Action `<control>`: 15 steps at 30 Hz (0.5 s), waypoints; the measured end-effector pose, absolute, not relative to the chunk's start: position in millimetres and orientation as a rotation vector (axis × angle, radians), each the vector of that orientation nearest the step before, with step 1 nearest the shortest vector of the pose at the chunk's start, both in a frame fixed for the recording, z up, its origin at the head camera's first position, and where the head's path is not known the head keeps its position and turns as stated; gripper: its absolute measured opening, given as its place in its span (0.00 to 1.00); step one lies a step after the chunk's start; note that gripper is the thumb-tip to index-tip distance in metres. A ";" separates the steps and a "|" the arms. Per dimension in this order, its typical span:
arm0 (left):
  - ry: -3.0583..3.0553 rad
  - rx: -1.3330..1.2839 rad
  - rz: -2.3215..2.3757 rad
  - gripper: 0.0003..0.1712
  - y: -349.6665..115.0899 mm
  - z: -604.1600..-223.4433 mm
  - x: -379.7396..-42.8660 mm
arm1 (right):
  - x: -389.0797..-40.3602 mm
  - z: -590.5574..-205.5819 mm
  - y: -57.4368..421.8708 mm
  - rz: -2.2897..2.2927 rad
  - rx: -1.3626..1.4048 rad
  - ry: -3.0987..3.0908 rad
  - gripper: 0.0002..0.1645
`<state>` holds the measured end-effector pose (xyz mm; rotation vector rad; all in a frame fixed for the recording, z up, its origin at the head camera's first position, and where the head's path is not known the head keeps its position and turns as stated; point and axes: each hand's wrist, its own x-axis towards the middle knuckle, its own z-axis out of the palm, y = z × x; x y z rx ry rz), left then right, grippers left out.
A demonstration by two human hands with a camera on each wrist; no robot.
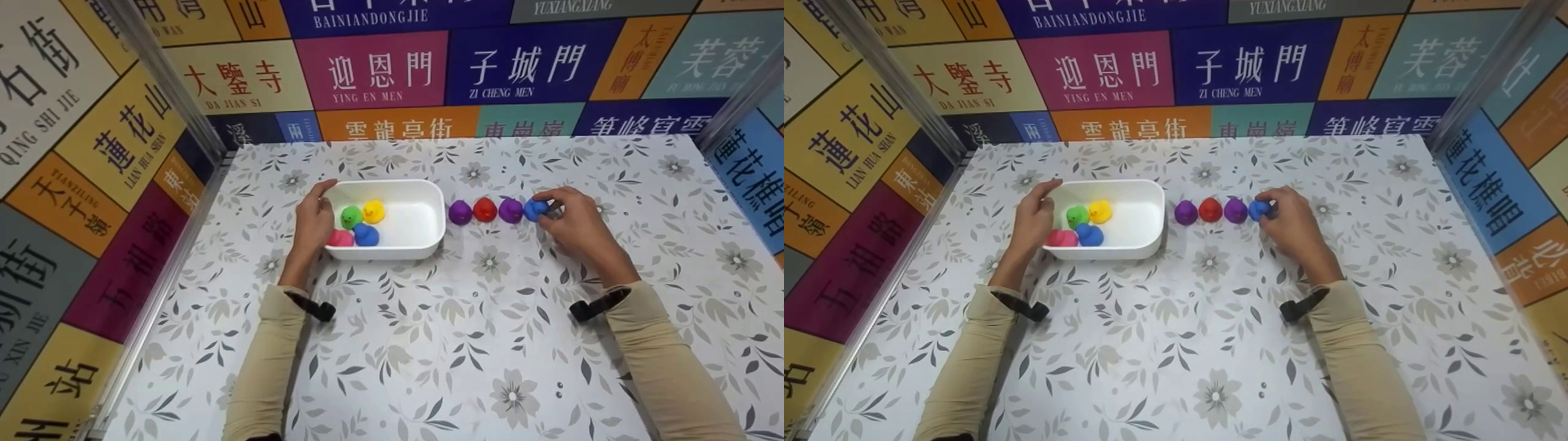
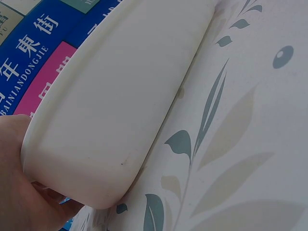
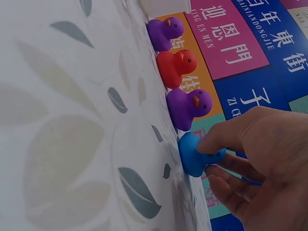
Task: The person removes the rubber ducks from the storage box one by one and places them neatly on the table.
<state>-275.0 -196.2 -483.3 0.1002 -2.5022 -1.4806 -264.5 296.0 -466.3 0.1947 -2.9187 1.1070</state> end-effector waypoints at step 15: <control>-2.525 0.114 -1.490 0.28 -196.3 -482.9 -275.0 | -264.6 -464.7 298.4 1.081 0.260 -2.915 0.26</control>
